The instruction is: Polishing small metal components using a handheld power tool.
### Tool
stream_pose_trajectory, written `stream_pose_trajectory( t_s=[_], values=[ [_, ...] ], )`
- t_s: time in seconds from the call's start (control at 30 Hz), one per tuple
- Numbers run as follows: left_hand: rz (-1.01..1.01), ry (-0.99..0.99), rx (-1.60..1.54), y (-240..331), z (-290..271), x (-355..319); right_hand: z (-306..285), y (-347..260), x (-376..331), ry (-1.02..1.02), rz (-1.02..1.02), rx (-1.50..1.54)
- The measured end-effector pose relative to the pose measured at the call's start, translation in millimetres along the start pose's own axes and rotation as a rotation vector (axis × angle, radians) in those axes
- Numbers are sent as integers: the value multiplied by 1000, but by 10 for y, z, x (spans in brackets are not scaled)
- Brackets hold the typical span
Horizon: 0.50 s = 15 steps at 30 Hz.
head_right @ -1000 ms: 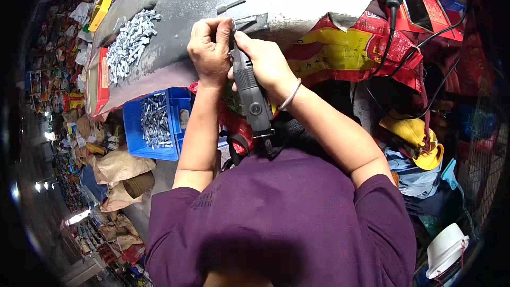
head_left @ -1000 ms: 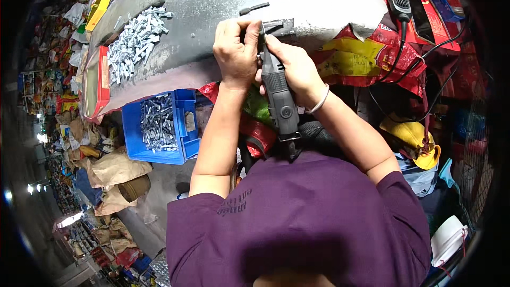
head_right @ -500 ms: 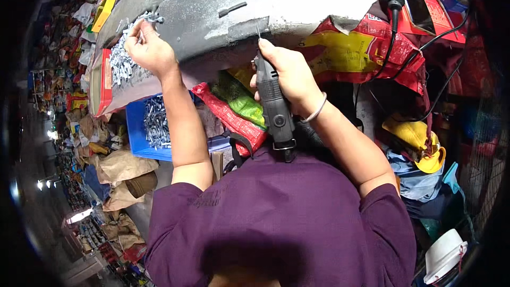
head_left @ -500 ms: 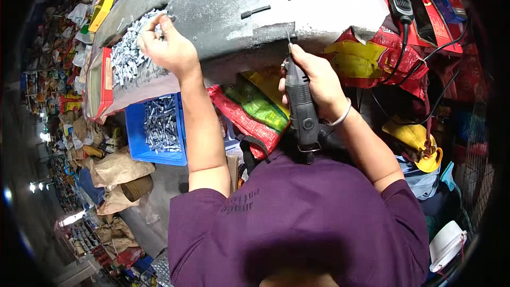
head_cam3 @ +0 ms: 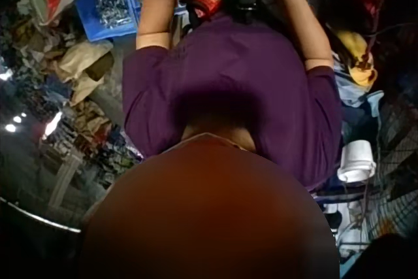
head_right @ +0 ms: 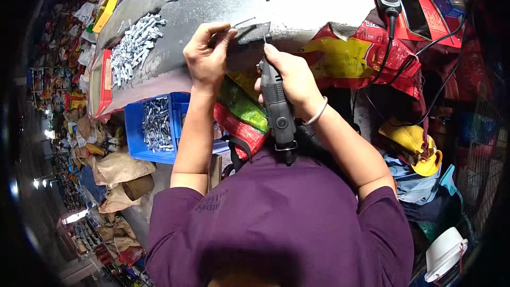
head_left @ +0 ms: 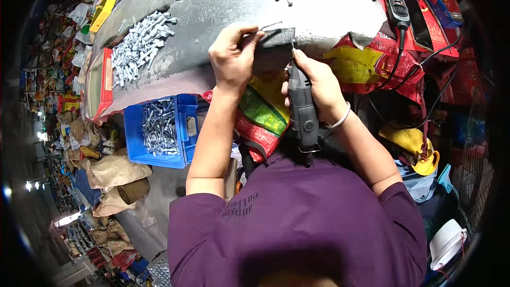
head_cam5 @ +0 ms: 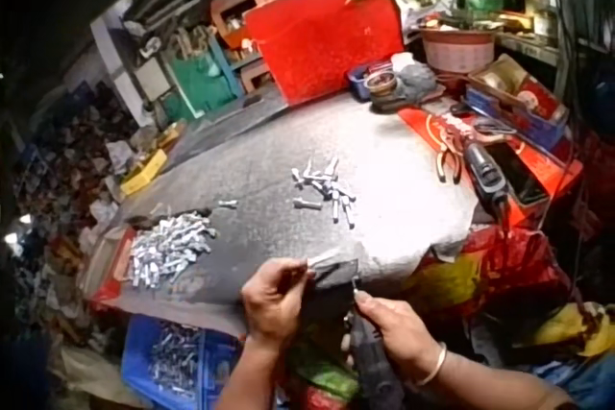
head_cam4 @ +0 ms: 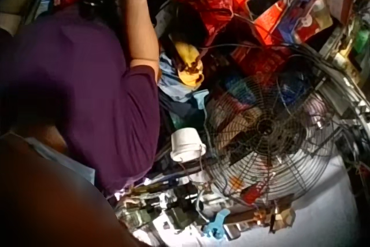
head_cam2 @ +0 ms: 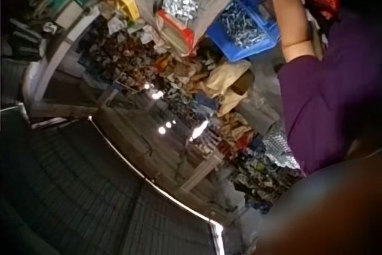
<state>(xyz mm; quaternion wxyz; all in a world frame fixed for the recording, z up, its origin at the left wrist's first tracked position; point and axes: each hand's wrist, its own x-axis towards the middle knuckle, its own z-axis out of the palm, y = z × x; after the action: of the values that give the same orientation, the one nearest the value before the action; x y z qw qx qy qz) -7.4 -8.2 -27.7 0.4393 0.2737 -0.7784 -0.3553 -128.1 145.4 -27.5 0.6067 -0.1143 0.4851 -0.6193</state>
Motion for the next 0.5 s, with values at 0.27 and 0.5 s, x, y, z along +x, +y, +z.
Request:
stream_pose_trajectory(
  t_s=[0.27, 0.5],
  values=[
    [400, 63, -5, -236, 64, -136, 159, -57, 110, -95, 75, 106],
    [425, 25, -8, -223, 68, -163, 179, -22, 232, -201, 173, 199]
  ],
)
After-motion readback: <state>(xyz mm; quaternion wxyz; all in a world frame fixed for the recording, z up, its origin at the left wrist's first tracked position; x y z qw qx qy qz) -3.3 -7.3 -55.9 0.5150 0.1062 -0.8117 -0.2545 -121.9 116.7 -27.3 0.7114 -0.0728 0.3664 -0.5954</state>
